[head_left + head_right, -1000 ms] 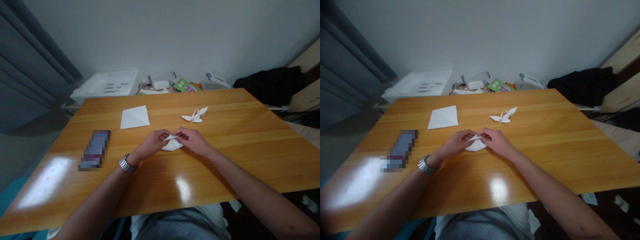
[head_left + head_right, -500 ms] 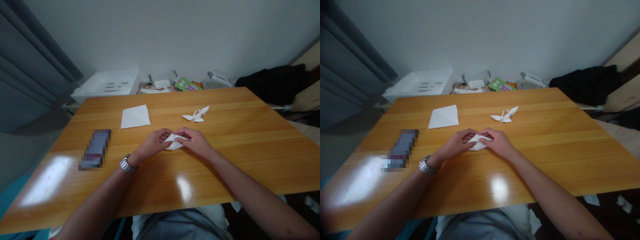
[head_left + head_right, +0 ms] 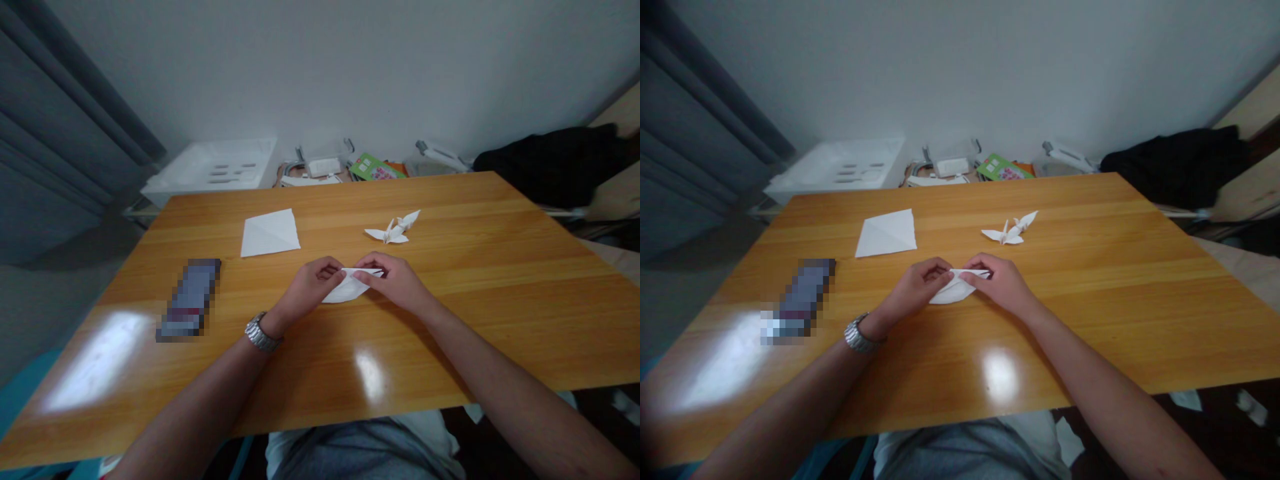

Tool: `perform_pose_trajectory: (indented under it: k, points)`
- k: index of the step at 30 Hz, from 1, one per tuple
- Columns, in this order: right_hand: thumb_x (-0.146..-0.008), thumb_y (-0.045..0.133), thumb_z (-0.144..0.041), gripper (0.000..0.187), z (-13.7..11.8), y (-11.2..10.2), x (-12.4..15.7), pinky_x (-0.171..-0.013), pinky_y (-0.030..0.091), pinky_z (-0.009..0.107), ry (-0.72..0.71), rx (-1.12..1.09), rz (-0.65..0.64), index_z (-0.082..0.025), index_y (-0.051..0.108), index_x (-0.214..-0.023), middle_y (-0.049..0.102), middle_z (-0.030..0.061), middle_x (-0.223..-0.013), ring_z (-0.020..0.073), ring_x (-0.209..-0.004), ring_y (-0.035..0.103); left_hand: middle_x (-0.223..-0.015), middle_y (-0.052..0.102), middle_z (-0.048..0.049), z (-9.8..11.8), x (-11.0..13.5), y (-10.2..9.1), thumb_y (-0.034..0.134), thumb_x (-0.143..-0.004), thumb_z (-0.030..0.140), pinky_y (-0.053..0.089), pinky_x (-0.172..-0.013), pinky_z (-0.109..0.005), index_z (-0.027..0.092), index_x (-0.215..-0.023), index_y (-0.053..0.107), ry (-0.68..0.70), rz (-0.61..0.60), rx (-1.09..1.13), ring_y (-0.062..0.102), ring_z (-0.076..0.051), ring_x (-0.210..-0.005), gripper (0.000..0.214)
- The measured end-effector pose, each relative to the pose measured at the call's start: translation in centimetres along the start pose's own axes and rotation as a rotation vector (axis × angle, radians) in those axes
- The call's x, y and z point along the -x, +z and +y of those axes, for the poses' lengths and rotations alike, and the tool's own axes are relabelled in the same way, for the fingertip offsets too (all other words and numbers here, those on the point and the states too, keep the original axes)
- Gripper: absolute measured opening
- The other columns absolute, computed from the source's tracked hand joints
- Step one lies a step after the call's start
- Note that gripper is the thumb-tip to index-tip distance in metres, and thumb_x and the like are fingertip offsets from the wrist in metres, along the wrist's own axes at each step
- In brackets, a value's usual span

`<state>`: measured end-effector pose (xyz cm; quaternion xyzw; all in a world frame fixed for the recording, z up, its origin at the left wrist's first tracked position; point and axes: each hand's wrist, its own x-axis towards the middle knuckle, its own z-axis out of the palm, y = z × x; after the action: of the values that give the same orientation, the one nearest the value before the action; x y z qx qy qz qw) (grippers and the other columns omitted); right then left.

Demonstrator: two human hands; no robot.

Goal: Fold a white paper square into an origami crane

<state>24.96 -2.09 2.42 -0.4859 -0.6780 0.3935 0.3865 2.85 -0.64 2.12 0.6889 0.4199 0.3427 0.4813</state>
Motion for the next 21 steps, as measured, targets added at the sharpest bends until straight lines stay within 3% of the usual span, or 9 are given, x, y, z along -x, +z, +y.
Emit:
perform_pose_trajectory:
  k: [7, 14, 21]
  points:
    - [-0.088, 0.070, -0.046, 0.027, 0.19, -0.59, -0.14, -0.064, 0.048, 0.028, 0.054, -0.033, -0.024, -0.019, 0.072, -0.092, 0.073, 0.0030, -0.083, 0.0177, -0.071, 0.064, -0.082, 0.068, -0.0038, 0.10, -0.07, 0.09, 0.063, -0.090, 0.045, 0.050, -0.066, -0.024, 0.015, -0.091, 0.063, -0.044, 0.038, 0.012, 0.063, -0.015, -0.074, 0.029]
    - [-0.091, 0.067, -0.044, 0.026, 0.16, -0.61, -0.13, -0.071, 0.051, 0.029, 0.020, -0.032, -0.065, -0.019, 0.074, -0.093, 0.075, 0.0046, -0.089, 0.0196, -0.079, 0.068, -0.087, 0.071, -0.0049, 0.27, 0.21, 0.19, 0.061, -0.093, 0.040, 0.052, -0.073, -0.025, 0.015, -0.095, 0.064, 0.023, -0.053, -0.009, 0.066, -0.015, -0.080, 0.025]
    - [-0.092, 0.066, -0.045, 0.028, 0.50, -0.68, -0.21, -0.074, 0.052, 0.031, 0.005, -0.001, -0.100, -0.019, 0.076, -0.093, 0.077, 0.0055, -0.089, 0.0206, -0.080, 0.069, -0.092, 0.073, -0.0062, 0.12, 0.33, 0.28, 0.061, -0.096, 0.043, 0.053, -0.077, -0.026, 0.015, -0.093, 0.069, 0.033, -0.052, -0.067, 0.067, -0.017, -0.085, 0.029]
